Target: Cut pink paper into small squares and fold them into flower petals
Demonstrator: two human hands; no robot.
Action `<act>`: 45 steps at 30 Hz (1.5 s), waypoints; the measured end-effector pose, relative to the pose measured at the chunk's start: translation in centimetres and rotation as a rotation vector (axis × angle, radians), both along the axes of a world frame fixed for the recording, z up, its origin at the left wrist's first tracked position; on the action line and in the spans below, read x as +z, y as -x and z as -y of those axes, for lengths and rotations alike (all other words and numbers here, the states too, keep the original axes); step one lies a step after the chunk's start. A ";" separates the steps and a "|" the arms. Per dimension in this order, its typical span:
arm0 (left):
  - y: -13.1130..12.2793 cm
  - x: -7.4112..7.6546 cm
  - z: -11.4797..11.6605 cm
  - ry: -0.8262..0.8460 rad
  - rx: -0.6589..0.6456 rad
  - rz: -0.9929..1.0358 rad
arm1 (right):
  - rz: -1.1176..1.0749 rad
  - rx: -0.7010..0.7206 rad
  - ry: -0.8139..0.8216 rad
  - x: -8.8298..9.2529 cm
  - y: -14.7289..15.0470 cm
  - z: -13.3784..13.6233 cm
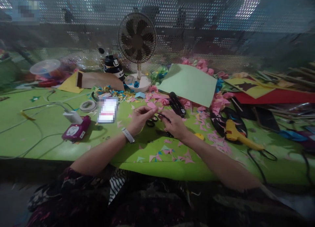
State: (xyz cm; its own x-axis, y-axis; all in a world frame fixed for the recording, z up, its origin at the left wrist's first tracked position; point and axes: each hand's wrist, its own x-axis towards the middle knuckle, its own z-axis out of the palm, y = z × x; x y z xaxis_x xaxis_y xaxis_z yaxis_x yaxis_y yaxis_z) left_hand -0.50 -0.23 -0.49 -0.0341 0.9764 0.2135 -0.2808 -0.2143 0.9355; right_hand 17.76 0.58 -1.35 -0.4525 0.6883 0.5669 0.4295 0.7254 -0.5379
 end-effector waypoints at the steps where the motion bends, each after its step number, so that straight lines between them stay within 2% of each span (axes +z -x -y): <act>1: 0.0 -0.1 0.0 -0.003 -0.015 0.001 | -0.014 0.009 0.000 0.0 0.0 -0.2; 6: 0.2 -0.7 -0.5 0.026 -0.046 -0.005 | -0.042 0.054 0.094 0.2 -0.3 -0.7; 12: 0.2 -0.6 -0.6 0.109 -0.081 0.030 | -0.077 0.090 0.476 0.6 -0.3 -0.2; 14: 0.2 -0.5 -0.5 0.095 -0.037 0.018 | -0.090 0.089 0.439 0.7 -0.2 -0.1; 17: 0.2 -0.4 -0.5 0.057 0.035 -0.013 | -0.091 0.035 0.194 0.7 -0.1 -0.1; 19: 0.2 -0.4 -0.5 0.040 0.044 -0.026 | -0.077 0.021 0.112 0.5 0.0 -0.2; 26: 0.2 -0.6 -0.6 0.023 0.047 -0.079 | -0.057 0.024 0.181 0.3 -0.2 -0.6; 30: 0.3 -0.6 -0.6 0.015 0.066 -0.067 | -0.046 0.022 0.120 0.3 -0.2 -0.6; 32: 0.3 -0.6 -0.6 0.038 0.038 -0.047 | -0.041 0.015 0.118 0.4 -0.1 -0.6; 37: 0.1 -0.7 -0.5 0.095 -0.047 -0.011 | -0.068 0.049 0.240 0.8 0.0 -0.5; 45: -0.1 -0.8 -0.4 0.172 -0.091 0.123 | -0.103 0.089 0.209 1.2 0.2 -0.1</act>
State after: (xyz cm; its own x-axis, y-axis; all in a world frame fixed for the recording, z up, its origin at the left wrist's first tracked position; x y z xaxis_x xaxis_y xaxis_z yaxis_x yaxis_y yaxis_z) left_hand -0.41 0.21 -1.26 0.0401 0.9982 0.0437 -0.4062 -0.0237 0.9135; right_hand 17.56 0.71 -0.18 -0.4637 0.7557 0.4625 0.3040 0.6260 -0.7181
